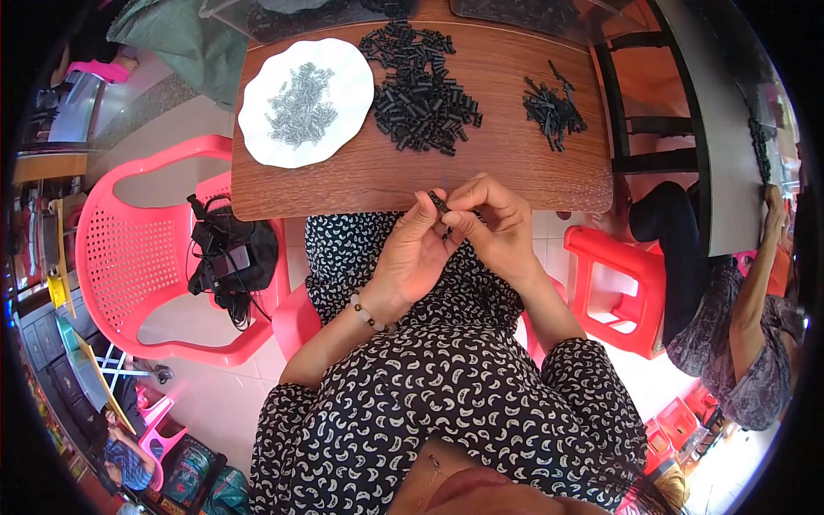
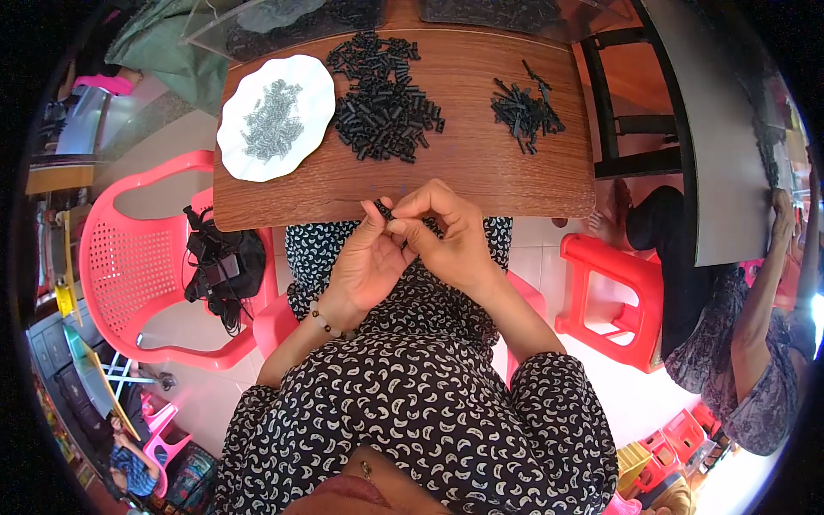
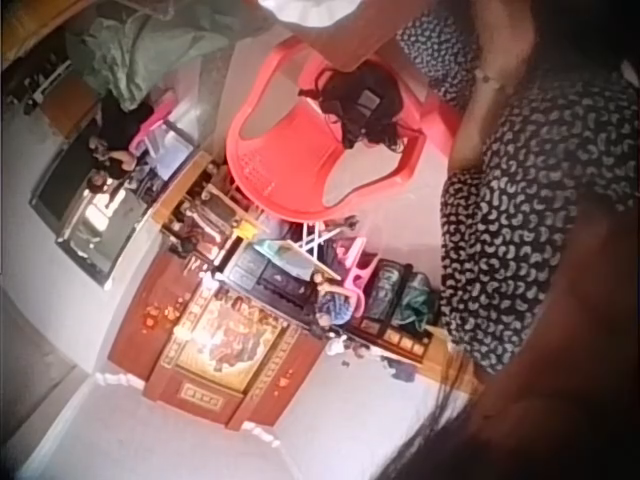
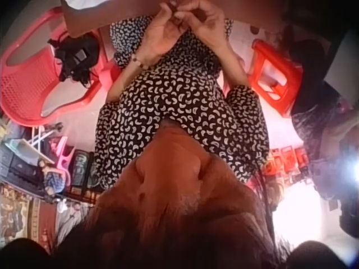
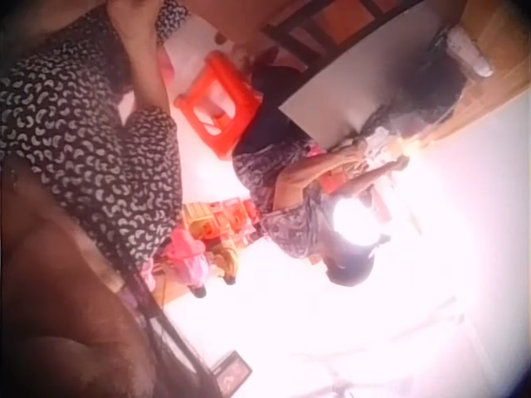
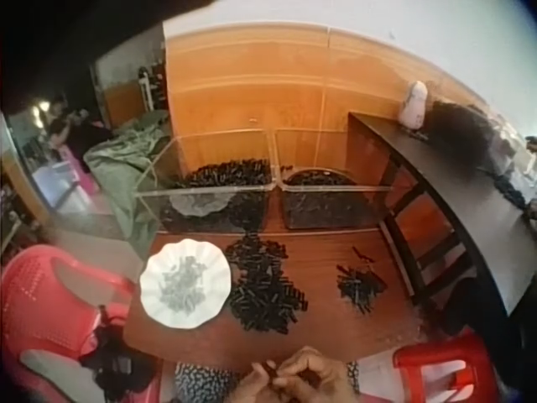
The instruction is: The person takes plastic parts and small springs from containers and a plate, then manually fits the springs into the plastic parts to assemble small components.
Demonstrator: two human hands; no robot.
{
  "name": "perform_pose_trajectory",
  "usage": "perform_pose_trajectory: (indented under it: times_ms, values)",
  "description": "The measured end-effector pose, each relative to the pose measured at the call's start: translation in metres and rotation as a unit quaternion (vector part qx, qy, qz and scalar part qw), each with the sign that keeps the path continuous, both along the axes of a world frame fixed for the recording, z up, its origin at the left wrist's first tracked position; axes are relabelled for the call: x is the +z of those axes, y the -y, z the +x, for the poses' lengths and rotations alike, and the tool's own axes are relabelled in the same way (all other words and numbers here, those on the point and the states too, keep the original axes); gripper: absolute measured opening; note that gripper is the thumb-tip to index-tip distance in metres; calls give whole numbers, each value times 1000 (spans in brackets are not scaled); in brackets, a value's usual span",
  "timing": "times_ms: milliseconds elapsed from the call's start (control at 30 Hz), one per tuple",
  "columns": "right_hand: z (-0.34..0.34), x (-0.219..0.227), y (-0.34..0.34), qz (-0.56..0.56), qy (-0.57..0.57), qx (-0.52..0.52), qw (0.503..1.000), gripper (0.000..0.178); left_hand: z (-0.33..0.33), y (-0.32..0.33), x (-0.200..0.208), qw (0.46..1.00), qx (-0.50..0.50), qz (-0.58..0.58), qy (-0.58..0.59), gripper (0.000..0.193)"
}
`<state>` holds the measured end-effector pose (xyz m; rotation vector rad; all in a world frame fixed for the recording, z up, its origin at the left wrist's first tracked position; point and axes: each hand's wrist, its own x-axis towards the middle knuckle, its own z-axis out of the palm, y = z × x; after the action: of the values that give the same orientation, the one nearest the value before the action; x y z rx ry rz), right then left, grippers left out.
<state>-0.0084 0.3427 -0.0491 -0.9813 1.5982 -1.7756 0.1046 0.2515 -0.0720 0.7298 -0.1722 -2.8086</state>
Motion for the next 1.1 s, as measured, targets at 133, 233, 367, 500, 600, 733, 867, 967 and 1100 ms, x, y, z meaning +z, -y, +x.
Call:
perform_pose_trajectory:
  times_ms: [133,233,367,500,600,733,867,967,1100]
  values:
    - [4,8,1,51,35,-16,998,26,0,-2,4,1000,-12,-15,-22,24]
    - [1,19,5,47,-61,-14,997,34,0,-4,4,1000,-13,-10,-19,25]
    - [-13,21,3,57,-162,117,978,39,2,-7,2,999,-3,-9,-32,27]
    - [-13,20,3,50,-164,115,978,36,3,-7,6,998,-17,-45,-45,30]
    - [-11,18,2,39,-160,99,981,36,2,-8,11,996,-18,-66,-53,32]
    - [-7,15,1,21,-146,74,986,35,4,-10,8,994,-14,-84,-69,34]
    - [-6,15,0,37,-141,65,987,29,4,-12,9,995,-9,-82,-59,33]
    - [-6,8,1,0,-152,48,987,35,3,-13,8,995,-9,-86,-57,32]
    - [-6,6,0,6,-139,46,989,34,2,-11,9,993,-20,-98,-60,33]
